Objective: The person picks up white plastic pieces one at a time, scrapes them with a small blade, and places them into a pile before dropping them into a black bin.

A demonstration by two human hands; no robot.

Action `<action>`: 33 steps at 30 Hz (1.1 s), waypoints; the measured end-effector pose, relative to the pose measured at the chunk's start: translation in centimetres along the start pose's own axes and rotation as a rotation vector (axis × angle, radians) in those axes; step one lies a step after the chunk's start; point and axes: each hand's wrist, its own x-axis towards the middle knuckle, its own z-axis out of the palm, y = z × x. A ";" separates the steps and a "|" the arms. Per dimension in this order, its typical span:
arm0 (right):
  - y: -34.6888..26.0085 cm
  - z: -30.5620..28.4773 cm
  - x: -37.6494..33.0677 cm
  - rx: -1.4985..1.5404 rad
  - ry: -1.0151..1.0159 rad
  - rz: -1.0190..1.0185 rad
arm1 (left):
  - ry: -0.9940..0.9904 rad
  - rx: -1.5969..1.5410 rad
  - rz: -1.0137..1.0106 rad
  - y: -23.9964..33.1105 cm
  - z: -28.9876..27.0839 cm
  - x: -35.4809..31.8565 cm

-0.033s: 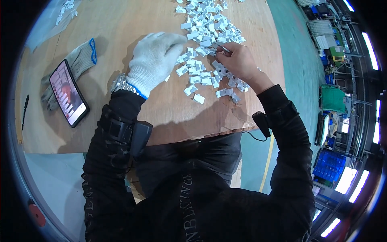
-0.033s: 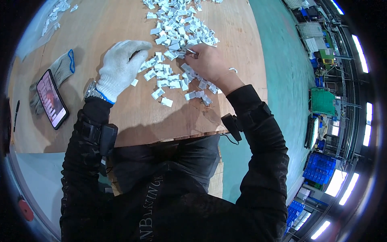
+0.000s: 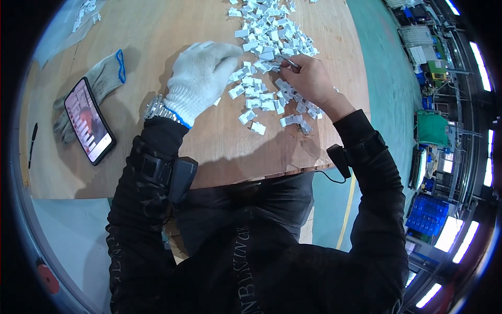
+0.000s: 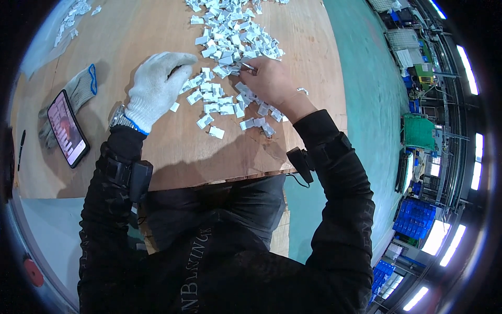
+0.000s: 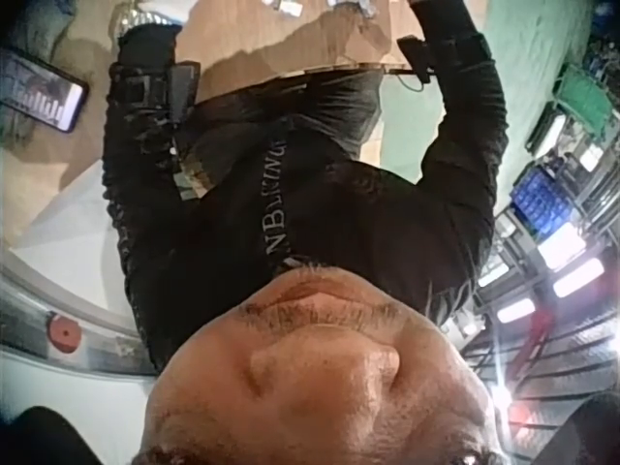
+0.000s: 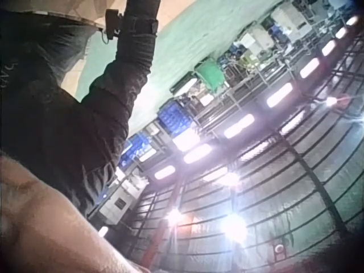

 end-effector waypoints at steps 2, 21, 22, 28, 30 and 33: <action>-0.1 0.1 0.1 0.010 -0.009 -0.006 | 0.006 0.002 0.007 -0.1 0.0 0.0; 3.0 -3.5 -1.8 -0.021 0.298 -0.033 | 0.021 -0.036 -0.004 0.0 -0.1 -0.2; 4.2 -4.3 -2.4 -0.022 0.300 -0.029 | 0.019 -0.041 -0.009 -0.1 -0.2 -0.2; 12.4 -7.2 -6.7 -0.189 0.129 0.491 | 0.007 -0.053 -0.007 0.3 0.2 0.1; 13.3 -6.4 -7.7 -0.127 0.226 0.464 | 0.014 -0.081 -0.012 0.6 0.0 0.1; 11.9 -5.5 -8.1 -0.047 0.254 0.400 | 0.016 -0.096 -0.017 0.6 -0.2 0.1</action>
